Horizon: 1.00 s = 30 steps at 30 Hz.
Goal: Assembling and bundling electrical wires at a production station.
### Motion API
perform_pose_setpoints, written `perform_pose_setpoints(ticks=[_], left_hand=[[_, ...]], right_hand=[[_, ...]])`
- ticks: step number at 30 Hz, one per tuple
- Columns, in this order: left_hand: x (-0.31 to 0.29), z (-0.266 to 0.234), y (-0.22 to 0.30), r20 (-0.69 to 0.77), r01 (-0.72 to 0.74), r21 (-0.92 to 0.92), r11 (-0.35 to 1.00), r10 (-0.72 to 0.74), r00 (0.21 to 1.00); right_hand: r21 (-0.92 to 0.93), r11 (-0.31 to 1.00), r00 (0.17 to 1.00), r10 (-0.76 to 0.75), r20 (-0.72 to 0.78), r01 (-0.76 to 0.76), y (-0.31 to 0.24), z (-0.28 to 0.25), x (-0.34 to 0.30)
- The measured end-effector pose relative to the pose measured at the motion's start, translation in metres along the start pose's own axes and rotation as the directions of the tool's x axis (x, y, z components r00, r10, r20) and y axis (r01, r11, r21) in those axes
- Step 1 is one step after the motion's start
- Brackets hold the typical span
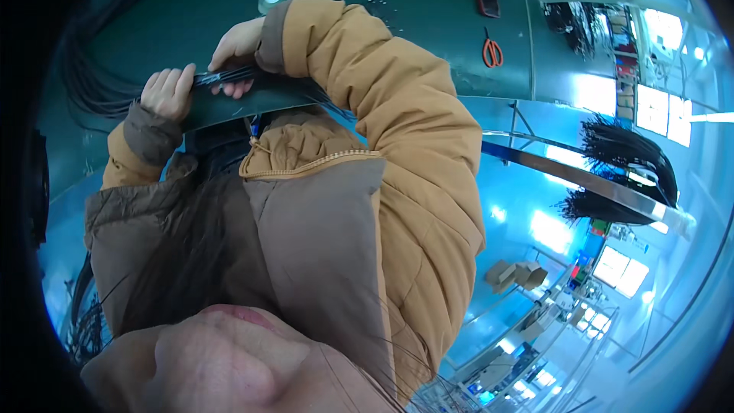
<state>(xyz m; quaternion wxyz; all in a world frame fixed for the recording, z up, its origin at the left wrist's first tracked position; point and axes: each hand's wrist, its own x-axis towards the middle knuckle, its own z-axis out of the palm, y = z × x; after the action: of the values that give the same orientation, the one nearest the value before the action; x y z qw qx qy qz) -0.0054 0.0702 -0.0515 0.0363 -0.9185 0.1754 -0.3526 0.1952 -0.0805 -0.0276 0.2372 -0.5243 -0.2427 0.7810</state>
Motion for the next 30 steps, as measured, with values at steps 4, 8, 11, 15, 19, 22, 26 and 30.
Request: perform_pose_setpoints(ticks=[4,8,11,15,19,22,26,30], left_hand=[[-0.001,-0.002,-0.001,0.042,-0.024,-0.047,0.999,0.026,0.999],[0.007,0.001,0.001,-0.008,-0.037,-0.027,0.999,0.036,0.999],[0.007,0.002,0.002,-0.024,-0.011,-0.011,1.000,0.011,1.000],[0.004,-0.007,0.001,-0.047,-0.008,0.011,1.000,0.009,0.999],[0.006,-0.009,0.003,-0.026,-0.013,0.022,1.000,0.013,1.000],[0.000,-0.004,0.000,-0.070,-0.052,0.042,0.998,0.055,0.996],[-0.008,-0.004,0.001,-0.037,-0.059,0.009,0.998,0.059,0.998],[-0.004,0.001,0.000,-0.085,-0.076,0.045,0.996,0.080,0.993]], right_hand=[[-0.040,0.996,0.986,-0.070,0.155,0.077,0.003,-0.010,-0.004],[-0.006,0.995,0.936,-0.091,0.340,0.098,0.014,-0.027,0.007],[0.003,0.998,0.911,-0.063,0.407,0.068,0.017,-0.033,0.015],[-0.043,0.999,0.945,-0.004,0.328,0.019,0.014,-0.022,0.022],[-0.069,0.994,0.988,-0.076,0.135,0.086,0.013,-0.007,0.010],[-0.085,0.995,0.988,-0.040,0.152,0.053,0.002,0.004,-0.006],[-0.027,0.999,0.967,-0.021,0.252,0.029,0.007,0.011,-0.006],[0.093,0.978,0.944,-0.203,0.261,0.185,0.024,-0.002,0.008]])
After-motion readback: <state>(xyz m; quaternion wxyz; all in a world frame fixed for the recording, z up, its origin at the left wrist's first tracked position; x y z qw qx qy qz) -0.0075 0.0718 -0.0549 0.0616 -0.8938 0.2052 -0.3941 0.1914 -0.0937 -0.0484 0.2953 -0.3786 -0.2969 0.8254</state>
